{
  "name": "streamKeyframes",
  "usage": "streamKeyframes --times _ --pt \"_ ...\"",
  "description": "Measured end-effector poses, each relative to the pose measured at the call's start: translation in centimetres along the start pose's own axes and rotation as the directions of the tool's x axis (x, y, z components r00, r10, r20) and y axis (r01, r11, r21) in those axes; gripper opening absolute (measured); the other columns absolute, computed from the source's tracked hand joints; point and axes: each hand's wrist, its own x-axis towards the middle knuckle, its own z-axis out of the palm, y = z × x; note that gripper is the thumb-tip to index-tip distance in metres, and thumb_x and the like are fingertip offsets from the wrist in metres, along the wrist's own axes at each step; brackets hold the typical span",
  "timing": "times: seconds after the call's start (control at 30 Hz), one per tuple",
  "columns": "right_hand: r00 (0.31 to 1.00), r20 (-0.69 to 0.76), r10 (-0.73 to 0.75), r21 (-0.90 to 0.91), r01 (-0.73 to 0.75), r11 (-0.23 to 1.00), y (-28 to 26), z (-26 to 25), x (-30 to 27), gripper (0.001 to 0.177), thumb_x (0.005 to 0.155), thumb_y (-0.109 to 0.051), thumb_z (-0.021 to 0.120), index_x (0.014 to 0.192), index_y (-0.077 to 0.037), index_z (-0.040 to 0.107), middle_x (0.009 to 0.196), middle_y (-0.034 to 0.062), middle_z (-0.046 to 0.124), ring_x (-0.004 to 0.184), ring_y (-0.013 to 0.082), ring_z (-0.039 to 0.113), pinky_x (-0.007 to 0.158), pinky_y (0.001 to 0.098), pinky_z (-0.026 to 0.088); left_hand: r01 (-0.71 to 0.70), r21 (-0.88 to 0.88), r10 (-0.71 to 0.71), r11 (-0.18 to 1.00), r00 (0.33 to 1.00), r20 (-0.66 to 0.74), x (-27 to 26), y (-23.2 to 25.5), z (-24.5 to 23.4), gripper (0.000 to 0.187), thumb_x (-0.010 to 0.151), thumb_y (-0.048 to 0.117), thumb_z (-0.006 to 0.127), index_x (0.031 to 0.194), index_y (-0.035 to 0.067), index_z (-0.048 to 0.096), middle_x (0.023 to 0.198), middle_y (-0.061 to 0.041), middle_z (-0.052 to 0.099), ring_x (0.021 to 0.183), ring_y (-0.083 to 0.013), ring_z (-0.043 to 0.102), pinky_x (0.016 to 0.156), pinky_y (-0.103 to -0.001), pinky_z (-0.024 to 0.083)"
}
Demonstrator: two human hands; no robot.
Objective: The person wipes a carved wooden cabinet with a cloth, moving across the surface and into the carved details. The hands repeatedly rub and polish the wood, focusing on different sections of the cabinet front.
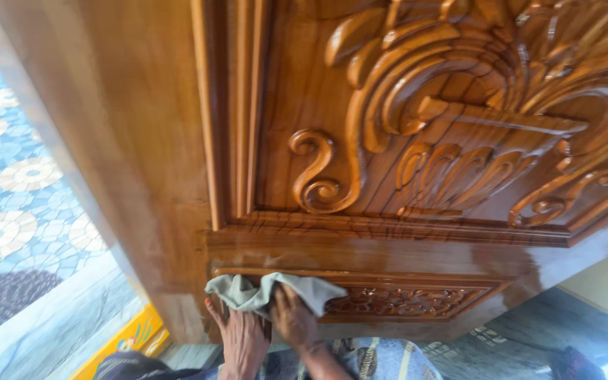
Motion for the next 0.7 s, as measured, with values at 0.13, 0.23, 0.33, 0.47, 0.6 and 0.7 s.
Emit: streamKeyframes --times 0.13,0.23,0.33,0.47,0.6,0.7 --pt "0.977 -0.185 -0.109 0.195 0.145 0.970 -1.5 -3.6 2.3 0.050 0.104 -0.021 0.053 0.148 0.001 0.054 0.157 0.0256 0.048 0.136 0.0394 0.057 0.107 0.0465 0.054 0.072 -0.060 -0.074 0.996 0.997 -0.025 1.3 0.2 1.0 0.085 0.074 0.040 0.069 0.151 0.017 0.043 0.163 -0.025 0.031 0.149 -0.0472 0.013 0.112 -0.080 -0.004" --pt "0.975 -0.043 -0.217 -0.017 0.217 0.976 0.3 -5.5 3.9 0.047 0.094 -0.033 0.063 0.137 -0.015 0.064 0.150 0.0143 0.056 0.132 0.0368 0.055 0.105 0.0564 0.046 0.116 -0.161 -0.103 0.980 0.991 0.083 3.3 0.1 1.5 0.089 0.070 0.040 0.070 0.151 0.017 0.042 0.160 -0.021 0.034 0.151 -0.0450 0.011 0.114 -0.079 -0.004" --pt "0.998 -0.017 -0.067 0.106 0.069 0.992 4.5 -5.2 3.5 0.039 0.106 -0.037 0.061 0.138 -0.013 0.066 0.153 0.0178 0.056 0.135 0.0372 0.052 0.110 0.0559 0.043 0.208 0.103 -0.222 0.973 0.963 0.153 3.9 1.8 3.1 0.111 0.070 0.057 0.070 0.152 -0.007 0.031 0.154 -0.034 0.033 0.152 -0.0534 0.014 0.121 -0.071 0.000" --pt "0.973 -0.181 0.139 -0.058 -0.152 0.987 12.2 -4.4 0.3 0.059 0.104 -0.041 0.059 0.149 -0.005 0.046 0.152 0.0249 0.040 0.137 0.0446 0.040 0.112 0.0613 0.037 0.036 -0.153 -0.084 0.988 0.945 -0.315 4.1 6.7 5.6 0.127 0.055 0.052 0.067 0.141 -0.030 0.023 0.142 -0.057 0.029 0.137 -0.0721 0.026 0.120 -0.074 0.009" --pt "0.904 -0.238 0.354 -0.172 -0.398 0.901 19.5 -6.4 -1.9 0.073 0.095 -0.035 0.053 0.152 0.000 0.023 0.157 0.0317 0.015 0.143 0.0512 0.013 0.113 0.0683 0.015 -0.062 0.177 0.046 0.982 0.995 0.091 4.3 13.3 6.4 0.108 0.085 0.067 0.053 0.150 -0.016 0.031 0.144 -0.042 0.038 0.135 -0.0565 0.043 0.116 -0.065 0.025" --pt "0.848 -0.342 0.405 -0.166 -0.479 0.862 23.4 -11.2 -3.0 0.071 0.097 -0.024 0.050 0.155 0.004 0.018 0.162 0.0340 0.008 0.149 0.0502 0.000 0.119 0.0645 0.003 -0.189 0.090 0.151 0.978 0.936 0.317 4.5 18.3 5.4 0.089 0.098 0.064 0.043 0.147 -0.010 0.038 0.140 -0.034 0.048 0.130 -0.0454 0.052 0.115 -0.060 0.034"
